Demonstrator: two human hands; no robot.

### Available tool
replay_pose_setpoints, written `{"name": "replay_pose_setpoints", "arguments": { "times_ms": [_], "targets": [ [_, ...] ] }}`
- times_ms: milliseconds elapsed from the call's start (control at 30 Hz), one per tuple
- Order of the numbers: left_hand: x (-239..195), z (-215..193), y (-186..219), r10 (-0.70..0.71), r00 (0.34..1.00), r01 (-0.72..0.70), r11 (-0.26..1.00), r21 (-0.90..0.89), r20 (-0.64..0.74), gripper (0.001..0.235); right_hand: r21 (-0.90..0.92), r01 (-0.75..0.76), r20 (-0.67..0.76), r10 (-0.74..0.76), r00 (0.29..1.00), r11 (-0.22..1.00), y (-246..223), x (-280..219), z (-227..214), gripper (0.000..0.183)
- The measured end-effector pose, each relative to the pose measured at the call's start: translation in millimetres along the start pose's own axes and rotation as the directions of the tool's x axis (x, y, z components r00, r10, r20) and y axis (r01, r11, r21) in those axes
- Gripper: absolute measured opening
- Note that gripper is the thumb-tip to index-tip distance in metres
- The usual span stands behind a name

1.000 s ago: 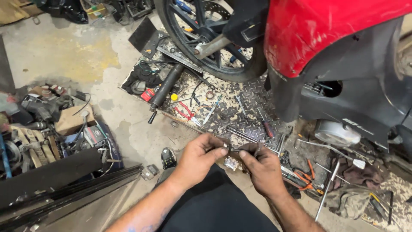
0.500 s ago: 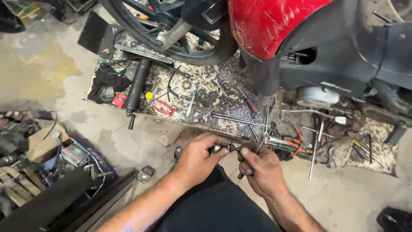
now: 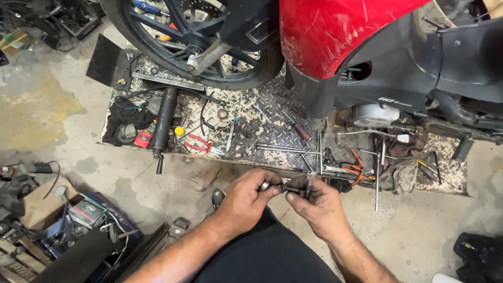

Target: The person opens a motorcycle seat compartment, then picks up a wrench and a socket from a workbench. They attach the socket to the wrench and proceed to tighten a bolt on the motorcycle's rear wheel assembly.

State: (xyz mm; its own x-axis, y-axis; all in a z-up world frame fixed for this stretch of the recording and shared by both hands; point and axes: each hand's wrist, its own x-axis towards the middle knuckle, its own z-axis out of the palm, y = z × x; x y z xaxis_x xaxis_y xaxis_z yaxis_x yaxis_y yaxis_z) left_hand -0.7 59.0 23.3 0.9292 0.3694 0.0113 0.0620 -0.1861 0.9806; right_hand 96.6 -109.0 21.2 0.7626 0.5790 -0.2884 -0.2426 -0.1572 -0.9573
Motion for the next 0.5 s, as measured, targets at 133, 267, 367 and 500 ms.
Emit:
{"name": "replay_pose_setpoints", "arguments": {
  "times_ms": [133,267,367,500],
  "targets": [
    [-4.6,-10.7,7.5,0.252,0.967,-0.253,0.966,0.053,0.026,0.009,-0.089,0.029,-0.009,-0.03,1.0,0.996,-3.0,-4.5,8.7,0.015],
    [-9.7,-15.5,5.8,0.318,0.947,-0.32,0.946,0.055,0.039,0.007,-0.198,0.157,0.04,-0.152,0.988,0.968,-8.7,-7.8,16.4,0.012],
    [-11.9,-15.9,2.6,0.262,0.965,-0.262,0.964,0.044,0.017,0.009,-0.191,0.16,0.034,-0.156,0.987,0.968,-11.5,-6.2,23.8,0.013],
    [-12.4,-15.4,-2.6,0.175,0.984,-0.177,0.983,0.044,0.032,0.01,-0.19,0.142,0.005,-0.144,0.99,0.971,-7.3,-3.1,27.0,0.016]
  ]
}}
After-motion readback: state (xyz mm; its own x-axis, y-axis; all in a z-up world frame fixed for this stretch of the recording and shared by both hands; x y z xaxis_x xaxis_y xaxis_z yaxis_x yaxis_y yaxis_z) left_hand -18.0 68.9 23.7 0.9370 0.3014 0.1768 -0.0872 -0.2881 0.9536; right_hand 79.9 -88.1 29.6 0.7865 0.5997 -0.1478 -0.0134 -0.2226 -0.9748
